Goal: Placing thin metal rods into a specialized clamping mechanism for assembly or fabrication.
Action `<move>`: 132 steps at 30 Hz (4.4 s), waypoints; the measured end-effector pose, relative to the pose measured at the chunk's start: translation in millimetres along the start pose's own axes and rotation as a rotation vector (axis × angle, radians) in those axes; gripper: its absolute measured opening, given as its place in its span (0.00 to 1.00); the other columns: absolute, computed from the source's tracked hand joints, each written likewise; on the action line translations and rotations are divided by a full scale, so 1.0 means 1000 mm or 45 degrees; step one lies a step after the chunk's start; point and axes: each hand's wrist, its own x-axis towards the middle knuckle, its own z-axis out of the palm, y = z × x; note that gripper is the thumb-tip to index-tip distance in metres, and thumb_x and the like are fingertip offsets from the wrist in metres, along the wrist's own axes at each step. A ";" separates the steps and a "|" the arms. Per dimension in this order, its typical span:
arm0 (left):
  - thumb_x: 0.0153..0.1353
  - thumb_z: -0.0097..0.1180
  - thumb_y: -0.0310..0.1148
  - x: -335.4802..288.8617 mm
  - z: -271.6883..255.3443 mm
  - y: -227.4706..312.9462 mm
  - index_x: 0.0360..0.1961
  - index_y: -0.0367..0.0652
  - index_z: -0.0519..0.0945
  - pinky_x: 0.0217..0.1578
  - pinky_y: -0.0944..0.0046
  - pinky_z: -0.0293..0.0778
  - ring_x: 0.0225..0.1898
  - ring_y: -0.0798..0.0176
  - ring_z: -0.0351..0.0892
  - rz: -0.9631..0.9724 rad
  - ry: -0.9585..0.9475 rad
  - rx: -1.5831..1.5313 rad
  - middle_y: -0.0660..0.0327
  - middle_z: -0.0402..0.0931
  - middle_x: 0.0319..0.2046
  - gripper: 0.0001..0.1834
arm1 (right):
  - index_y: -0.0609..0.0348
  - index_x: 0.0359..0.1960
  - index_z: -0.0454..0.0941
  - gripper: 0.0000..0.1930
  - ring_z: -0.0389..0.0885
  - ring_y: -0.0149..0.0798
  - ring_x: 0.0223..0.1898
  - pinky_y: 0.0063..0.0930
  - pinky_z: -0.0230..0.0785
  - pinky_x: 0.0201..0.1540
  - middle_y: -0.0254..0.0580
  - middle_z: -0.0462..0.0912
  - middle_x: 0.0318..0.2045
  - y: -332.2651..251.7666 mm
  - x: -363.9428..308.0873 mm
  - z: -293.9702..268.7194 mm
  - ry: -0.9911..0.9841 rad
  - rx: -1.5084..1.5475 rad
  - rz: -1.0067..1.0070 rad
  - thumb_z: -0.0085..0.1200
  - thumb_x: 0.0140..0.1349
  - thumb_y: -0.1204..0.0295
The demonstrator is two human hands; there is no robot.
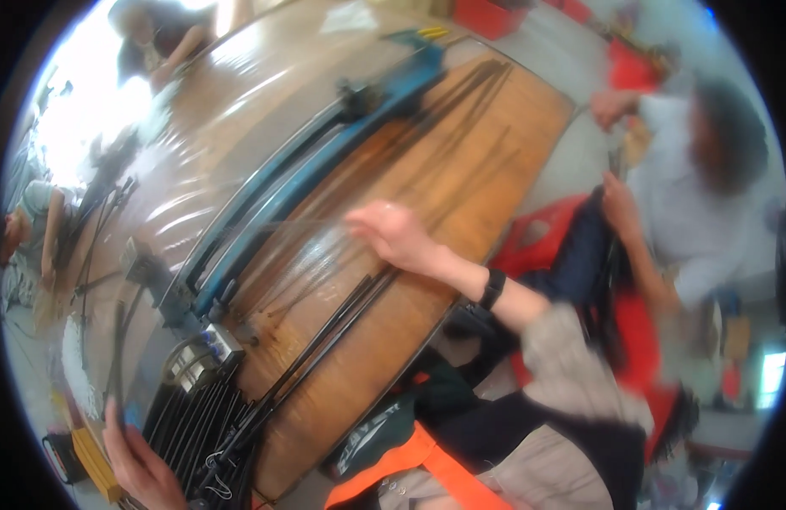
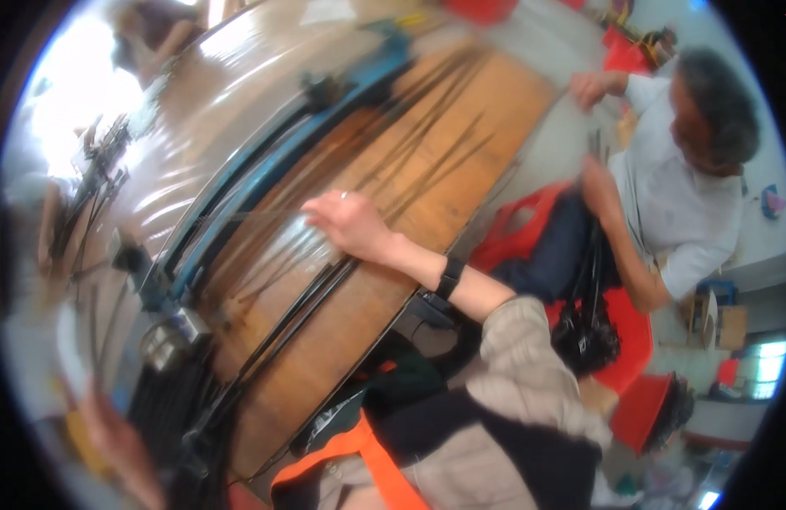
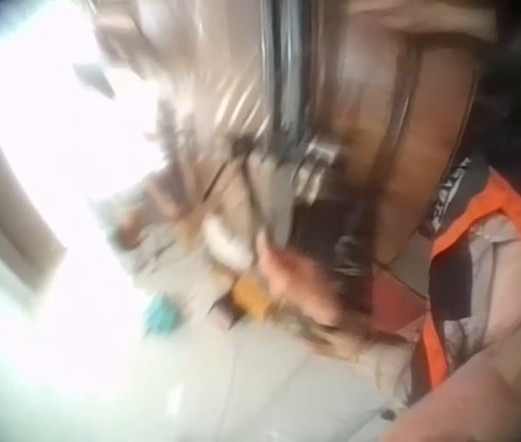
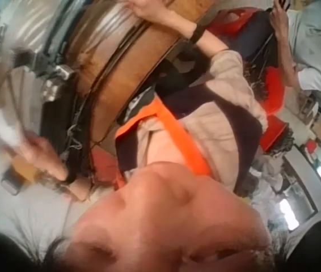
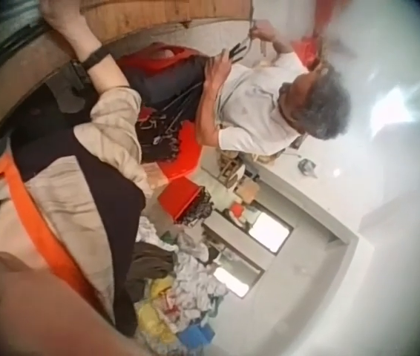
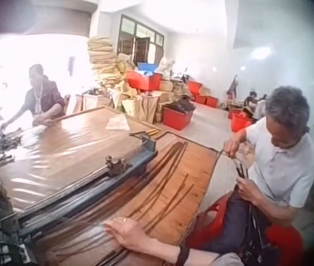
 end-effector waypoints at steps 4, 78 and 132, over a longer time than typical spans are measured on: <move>0.66 0.51 0.22 0.013 -0.033 -0.017 0.57 0.40 0.77 0.42 0.62 0.75 0.41 0.52 0.82 0.010 0.220 0.008 0.48 0.80 0.43 0.19 | 0.54 0.38 0.81 0.07 0.82 0.41 0.29 0.31 0.73 0.31 0.45 0.82 0.27 -0.017 0.041 0.051 -0.216 0.308 0.115 0.59 0.64 0.67; 0.58 0.62 0.35 0.046 0.161 -0.052 0.24 0.43 0.75 0.31 0.51 0.69 0.30 0.48 0.75 -0.078 0.088 -0.530 0.57 0.75 0.27 0.11 | 0.60 0.35 0.74 0.02 0.74 0.50 0.39 0.37 0.64 0.51 0.47 0.74 0.31 0.043 0.138 0.048 -0.264 -0.464 -0.278 0.54 0.62 0.77; 0.61 0.57 0.29 -0.077 0.096 0.090 0.45 0.40 0.81 0.47 0.49 0.67 0.41 0.51 0.77 0.117 -0.498 -0.360 0.53 0.78 0.35 0.12 | 0.53 0.27 0.72 0.10 0.75 0.40 0.36 0.37 0.67 0.38 0.35 0.73 0.29 -0.073 -0.025 0.014 -0.735 -0.204 -0.361 0.59 0.42 0.72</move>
